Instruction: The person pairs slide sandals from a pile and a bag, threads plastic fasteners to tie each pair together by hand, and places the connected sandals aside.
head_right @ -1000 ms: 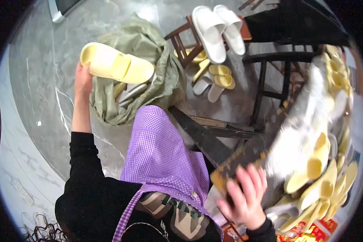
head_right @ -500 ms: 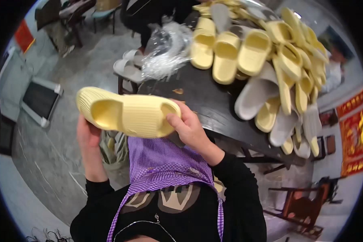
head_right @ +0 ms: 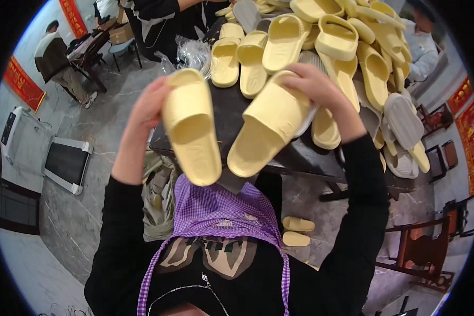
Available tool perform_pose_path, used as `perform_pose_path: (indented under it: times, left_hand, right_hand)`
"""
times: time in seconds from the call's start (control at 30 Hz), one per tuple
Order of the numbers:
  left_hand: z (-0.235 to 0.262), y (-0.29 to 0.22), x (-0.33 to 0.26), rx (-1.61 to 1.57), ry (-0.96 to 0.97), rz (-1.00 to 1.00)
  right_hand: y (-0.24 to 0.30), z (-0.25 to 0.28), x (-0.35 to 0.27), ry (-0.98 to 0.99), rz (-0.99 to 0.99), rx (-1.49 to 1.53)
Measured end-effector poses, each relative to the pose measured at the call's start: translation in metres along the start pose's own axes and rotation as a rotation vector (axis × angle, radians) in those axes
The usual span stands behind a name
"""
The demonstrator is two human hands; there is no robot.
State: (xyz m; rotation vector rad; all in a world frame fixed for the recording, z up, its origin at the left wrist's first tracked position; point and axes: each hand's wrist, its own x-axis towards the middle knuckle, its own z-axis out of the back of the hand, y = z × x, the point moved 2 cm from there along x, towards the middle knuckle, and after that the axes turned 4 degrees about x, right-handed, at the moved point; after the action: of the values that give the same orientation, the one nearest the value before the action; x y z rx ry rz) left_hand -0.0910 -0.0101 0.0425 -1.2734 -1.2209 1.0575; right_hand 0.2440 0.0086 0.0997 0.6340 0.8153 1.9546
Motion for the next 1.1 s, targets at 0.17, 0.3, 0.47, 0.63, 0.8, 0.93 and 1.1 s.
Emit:
perform_pose_path:
  times: [0.17,0.3,0.47,0.63,0.8,0.93,1.1]
  left_hand:
    - [-0.035,0.087,0.058,0.487,-0.092,-0.144]
    - [-0.034,0.093,0.054,0.792,-0.266,-0.437]
    - [-0.023,0.084,0.018,0.416,-0.318,-0.342]
    - [-0.026,0.059,-0.054,0.531,-0.463,-0.639]
    - [-0.006,0.042,-0.051,0.843,-0.499,-0.812]
    - [0.003,0.031,0.026,1.186,-0.414,-0.824]
    - [-0.01,0.043,0.079,1.378,-0.293,-0.759]
  right_hand:
    - [-0.013,-0.058,0.069,0.059,0.004,-0.341]
    - [-0.04,-0.082,0.073,-0.074,0.136,-0.593]
    - [-0.048,-0.105,0.068,-0.288,0.357,-0.753]
    - [-0.042,-0.103,0.063,-0.432,0.359,-0.703]
    - [0.006,-0.109,0.098,-0.228,0.481,-0.607]
    - [-0.02,-0.11,0.157,-0.103,0.465,-0.945]
    - [-0.042,-0.111,0.177,-0.059,0.253,-0.768]
